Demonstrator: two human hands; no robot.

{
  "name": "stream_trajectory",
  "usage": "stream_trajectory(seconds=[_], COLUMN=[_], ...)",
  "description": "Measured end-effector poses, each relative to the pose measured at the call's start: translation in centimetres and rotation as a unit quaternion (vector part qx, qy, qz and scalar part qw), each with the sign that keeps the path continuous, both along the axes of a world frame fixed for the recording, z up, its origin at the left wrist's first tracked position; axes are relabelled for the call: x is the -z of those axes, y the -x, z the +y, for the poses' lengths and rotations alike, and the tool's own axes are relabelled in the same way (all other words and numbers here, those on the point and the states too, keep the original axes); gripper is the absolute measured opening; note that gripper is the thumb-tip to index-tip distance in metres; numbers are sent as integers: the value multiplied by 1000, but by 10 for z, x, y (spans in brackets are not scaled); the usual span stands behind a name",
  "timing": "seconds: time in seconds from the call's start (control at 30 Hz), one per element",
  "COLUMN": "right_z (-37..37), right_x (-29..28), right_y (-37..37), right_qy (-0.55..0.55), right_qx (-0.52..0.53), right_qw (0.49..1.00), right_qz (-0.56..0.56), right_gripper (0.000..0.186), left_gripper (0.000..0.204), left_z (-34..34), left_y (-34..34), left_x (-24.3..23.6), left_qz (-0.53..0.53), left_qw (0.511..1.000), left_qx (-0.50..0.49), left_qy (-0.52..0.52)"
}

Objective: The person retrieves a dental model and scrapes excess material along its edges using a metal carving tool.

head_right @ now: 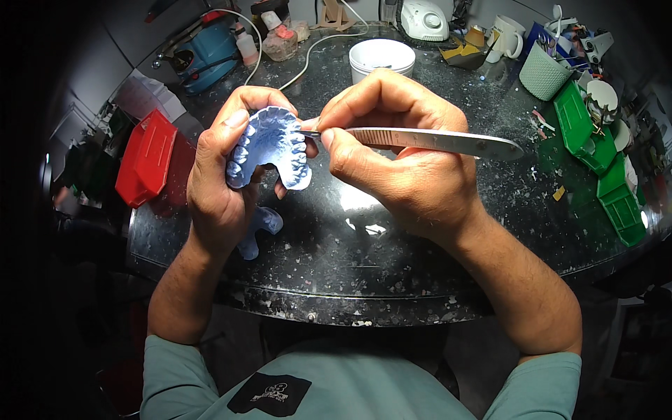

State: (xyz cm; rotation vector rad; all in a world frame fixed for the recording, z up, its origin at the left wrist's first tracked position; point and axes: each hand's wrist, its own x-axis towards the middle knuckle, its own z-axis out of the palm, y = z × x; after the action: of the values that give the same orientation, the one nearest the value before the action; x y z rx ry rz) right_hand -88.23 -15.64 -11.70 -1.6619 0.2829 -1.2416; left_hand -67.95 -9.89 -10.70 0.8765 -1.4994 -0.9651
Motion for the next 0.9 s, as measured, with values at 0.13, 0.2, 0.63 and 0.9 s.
stream_trajectory(seconds=[0.13, 0.2, 0.63, 0.9], right_z=[0, 0, -2, 0], right_x=[-1, -2, -9, -11], right_y=[2, 3, 8, 7], right_qy=[-5, -9, 23, 30], right_qx=[-10, -4, -9, -14], right_qw=[1000, 1000, 996, 998], right_qz=[3, 12, 81, 60], right_gripper=[13, 14, 8, 8], left_gripper=[49, 49, 41, 48], left_z=[0, -1, -1, 0], left_y=[2, -1, 8, 4], left_x=[-1, -1, 5, 3], left_qz=[-7, -11, 53, 60], left_qw=[1000, 1000, 998, 998], left_qx=[-5, 2, -17, 5], left_qy=[4, -8, 19, 26])
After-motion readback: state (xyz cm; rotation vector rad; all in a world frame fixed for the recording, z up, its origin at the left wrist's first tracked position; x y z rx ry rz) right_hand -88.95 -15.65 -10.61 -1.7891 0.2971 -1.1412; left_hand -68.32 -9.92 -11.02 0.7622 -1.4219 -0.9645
